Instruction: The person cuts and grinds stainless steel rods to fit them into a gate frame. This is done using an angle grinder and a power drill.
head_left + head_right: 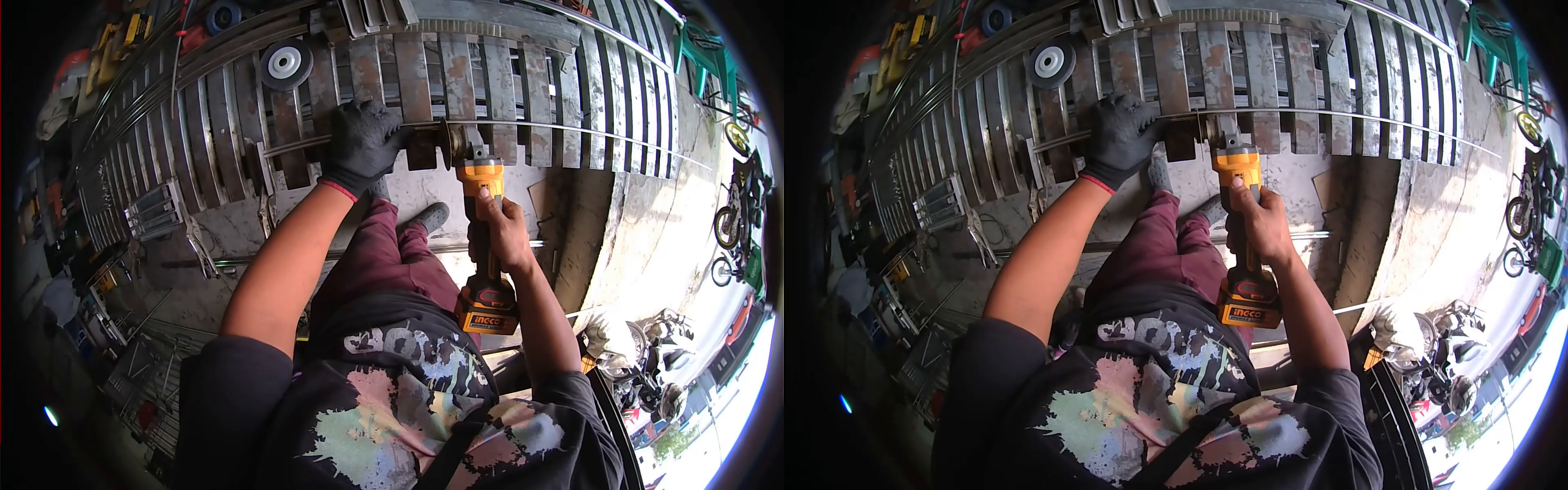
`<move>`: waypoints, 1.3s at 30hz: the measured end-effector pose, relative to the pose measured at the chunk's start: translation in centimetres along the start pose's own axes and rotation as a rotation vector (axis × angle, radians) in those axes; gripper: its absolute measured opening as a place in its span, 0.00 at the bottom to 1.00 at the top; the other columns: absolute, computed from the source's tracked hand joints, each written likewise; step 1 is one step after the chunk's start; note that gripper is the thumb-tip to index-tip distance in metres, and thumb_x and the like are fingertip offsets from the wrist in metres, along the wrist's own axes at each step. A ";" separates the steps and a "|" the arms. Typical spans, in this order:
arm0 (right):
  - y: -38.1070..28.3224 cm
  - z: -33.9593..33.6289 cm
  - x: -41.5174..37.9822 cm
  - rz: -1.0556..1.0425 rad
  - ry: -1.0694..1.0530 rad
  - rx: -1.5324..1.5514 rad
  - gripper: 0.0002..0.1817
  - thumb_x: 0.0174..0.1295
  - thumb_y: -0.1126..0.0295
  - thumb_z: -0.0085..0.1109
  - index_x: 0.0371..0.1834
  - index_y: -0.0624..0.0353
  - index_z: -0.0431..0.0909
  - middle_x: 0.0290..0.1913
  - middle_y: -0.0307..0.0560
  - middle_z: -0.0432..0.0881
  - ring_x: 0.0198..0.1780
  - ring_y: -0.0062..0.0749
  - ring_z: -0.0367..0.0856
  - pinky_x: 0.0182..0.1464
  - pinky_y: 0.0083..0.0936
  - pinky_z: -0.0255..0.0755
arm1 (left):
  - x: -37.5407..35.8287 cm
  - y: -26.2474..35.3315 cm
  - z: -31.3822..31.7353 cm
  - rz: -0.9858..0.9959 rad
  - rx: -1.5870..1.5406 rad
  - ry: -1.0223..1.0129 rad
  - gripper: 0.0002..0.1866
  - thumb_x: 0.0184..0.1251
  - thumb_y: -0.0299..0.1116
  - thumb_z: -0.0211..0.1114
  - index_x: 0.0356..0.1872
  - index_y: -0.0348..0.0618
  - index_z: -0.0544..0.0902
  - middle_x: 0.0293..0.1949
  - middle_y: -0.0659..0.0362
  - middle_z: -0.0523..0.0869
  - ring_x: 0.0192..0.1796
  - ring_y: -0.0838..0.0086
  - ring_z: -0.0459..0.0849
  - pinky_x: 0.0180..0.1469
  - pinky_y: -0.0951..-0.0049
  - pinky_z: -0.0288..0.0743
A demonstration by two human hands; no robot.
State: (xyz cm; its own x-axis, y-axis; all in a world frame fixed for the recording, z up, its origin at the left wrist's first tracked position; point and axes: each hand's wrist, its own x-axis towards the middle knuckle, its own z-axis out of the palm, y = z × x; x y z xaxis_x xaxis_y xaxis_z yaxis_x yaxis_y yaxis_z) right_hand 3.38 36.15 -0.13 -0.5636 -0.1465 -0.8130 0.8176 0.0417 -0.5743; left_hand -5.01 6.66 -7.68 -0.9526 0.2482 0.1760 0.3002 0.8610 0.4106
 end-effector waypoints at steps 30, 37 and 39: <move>0.3 0.2 0.5 -0.051 0.011 0.011 0.28 0.85 0.41 0.65 0.42 0.57 0.77 0.26 0.42 0.83 0.19 0.26 0.82 0.21 0.29 0.79 | -0.3 -0.4 0.2 0.039 0.087 -0.054 0.10 0.65 0.43 0.78 0.42 0.54 0.91 0.43 0.55 0.85 0.52 0.49 0.83 0.58 0.45 0.73; 0.2 -0.2 0.2 -0.044 -0.017 0.042 0.27 0.86 0.43 0.63 0.42 0.57 0.76 0.24 0.43 0.82 0.17 0.29 0.81 0.20 0.30 0.78 | -0.3 -0.6 0.5 0.048 0.037 -0.023 0.10 0.67 0.44 0.77 0.40 0.53 0.91 0.43 0.55 0.86 0.52 0.50 0.84 0.57 0.46 0.74; 0.3 -0.5 -0.3 -0.024 -0.025 0.074 0.26 0.87 0.44 0.62 0.42 0.57 0.75 0.24 0.43 0.82 0.17 0.30 0.81 0.20 0.31 0.78 | -0.5 -0.8 0.8 0.053 0.007 0.012 0.11 0.71 0.46 0.73 0.41 0.52 0.91 0.45 0.54 0.88 0.51 0.49 0.85 0.58 0.44 0.73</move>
State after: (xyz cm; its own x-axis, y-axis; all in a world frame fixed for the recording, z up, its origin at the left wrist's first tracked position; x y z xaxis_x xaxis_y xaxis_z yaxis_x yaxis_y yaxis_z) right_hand 3.71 36.66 -0.05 -0.5807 -0.1709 -0.7960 0.8109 -0.0352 -0.5841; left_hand -4.82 6.25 -8.84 -0.9346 0.2885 0.2079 0.3500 0.8496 0.3946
